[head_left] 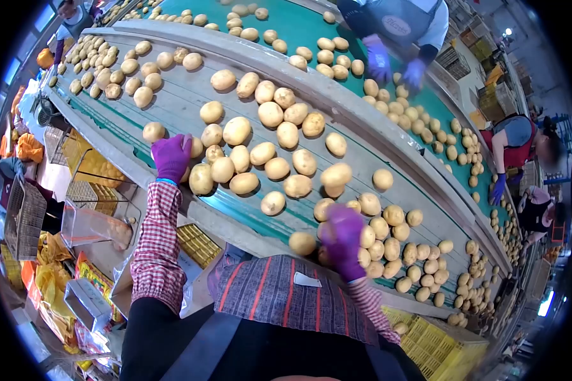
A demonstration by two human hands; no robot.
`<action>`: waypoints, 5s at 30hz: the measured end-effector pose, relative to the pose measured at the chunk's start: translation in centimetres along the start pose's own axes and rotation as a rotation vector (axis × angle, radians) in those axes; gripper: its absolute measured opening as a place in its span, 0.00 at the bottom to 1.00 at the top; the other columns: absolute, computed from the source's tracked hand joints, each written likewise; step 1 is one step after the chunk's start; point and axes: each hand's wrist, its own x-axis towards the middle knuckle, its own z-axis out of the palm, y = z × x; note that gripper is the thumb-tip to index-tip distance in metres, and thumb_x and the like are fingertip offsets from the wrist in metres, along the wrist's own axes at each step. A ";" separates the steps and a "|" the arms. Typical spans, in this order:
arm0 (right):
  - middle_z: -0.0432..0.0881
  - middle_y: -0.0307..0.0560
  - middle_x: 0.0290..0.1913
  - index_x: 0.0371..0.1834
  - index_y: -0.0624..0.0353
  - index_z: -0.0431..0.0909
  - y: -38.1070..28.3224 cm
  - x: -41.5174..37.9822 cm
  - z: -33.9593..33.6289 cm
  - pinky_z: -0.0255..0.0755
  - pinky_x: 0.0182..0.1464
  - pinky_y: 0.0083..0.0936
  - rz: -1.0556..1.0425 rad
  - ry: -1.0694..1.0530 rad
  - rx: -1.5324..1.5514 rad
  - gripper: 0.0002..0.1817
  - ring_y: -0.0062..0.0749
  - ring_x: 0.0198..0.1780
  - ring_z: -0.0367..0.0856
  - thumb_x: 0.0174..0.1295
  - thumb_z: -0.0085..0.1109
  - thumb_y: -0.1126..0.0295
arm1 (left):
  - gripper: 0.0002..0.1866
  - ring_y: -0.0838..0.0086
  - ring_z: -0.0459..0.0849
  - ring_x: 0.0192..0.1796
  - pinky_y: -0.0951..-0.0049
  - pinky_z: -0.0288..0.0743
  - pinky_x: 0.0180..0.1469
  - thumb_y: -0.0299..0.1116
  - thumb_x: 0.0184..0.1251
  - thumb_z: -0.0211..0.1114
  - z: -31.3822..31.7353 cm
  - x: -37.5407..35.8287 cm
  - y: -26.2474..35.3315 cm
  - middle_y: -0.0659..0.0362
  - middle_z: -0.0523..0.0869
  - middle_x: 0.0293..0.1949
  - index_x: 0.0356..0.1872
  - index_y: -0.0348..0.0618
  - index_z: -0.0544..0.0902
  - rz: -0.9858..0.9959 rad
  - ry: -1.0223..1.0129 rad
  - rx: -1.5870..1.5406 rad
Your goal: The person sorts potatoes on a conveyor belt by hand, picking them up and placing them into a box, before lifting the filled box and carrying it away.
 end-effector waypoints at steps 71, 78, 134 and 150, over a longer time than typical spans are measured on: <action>0.85 0.55 0.65 0.64 0.57 0.85 33.5 -27.7 -26.1 0.68 0.75 0.54 -0.017 -0.013 -0.102 0.29 0.56 0.70 0.79 0.66 0.72 0.51 | 0.38 0.45 0.86 0.56 0.46 0.80 0.59 0.45 0.62 0.77 6.3 -17.7 68.2 0.42 0.86 0.56 0.74 0.52 0.77 0.254 -0.155 -0.741; 0.84 0.57 0.65 0.64 0.61 0.84 35.9 -29.2 -27.4 0.69 0.74 0.55 -0.116 -0.030 -0.080 0.27 0.57 0.69 0.80 0.66 0.72 0.56 | 0.29 0.62 0.84 0.65 0.61 0.76 0.69 0.40 0.67 0.76 -2.5 -20.0 68.3 0.52 0.86 0.62 0.68 0.41 0.83 0.081 -0.352 -1.279; 0.84 0.45 0.68 0.56 0.47 0.89 63.1 -51.1 -52.6 0.56 0.83 0.65 0.044 -0.035 -0.484 0.18 0.54 0.82 0.67 0.61 0.71 0.62 | 0.35 0.49 0.86 0.49 0.47 0.76 0.51 0.51 0.67 0.75 -0.8 -44.3 93.8 0.48 0.87 0.46 0.68 0.37 0.80 0.308 -0.189 -0.328; 0.84 0.55 0.65 0.65 0.51 0.85 65.2 -52.7 -52.6 0.70 0.75 0.57 -0.028 -0.023 -0.504 0.23 0.53 0.71 0.80 0.65 0.64 0.66 | 0.25 0.52 0.88 0.51 0.52 0.81 0.53 0.38 0.71 0.74 -2.5 -44.2 114.1 0.49 0.89 0.50 0.65 0.40 0.83 0.316 0.043 -0.791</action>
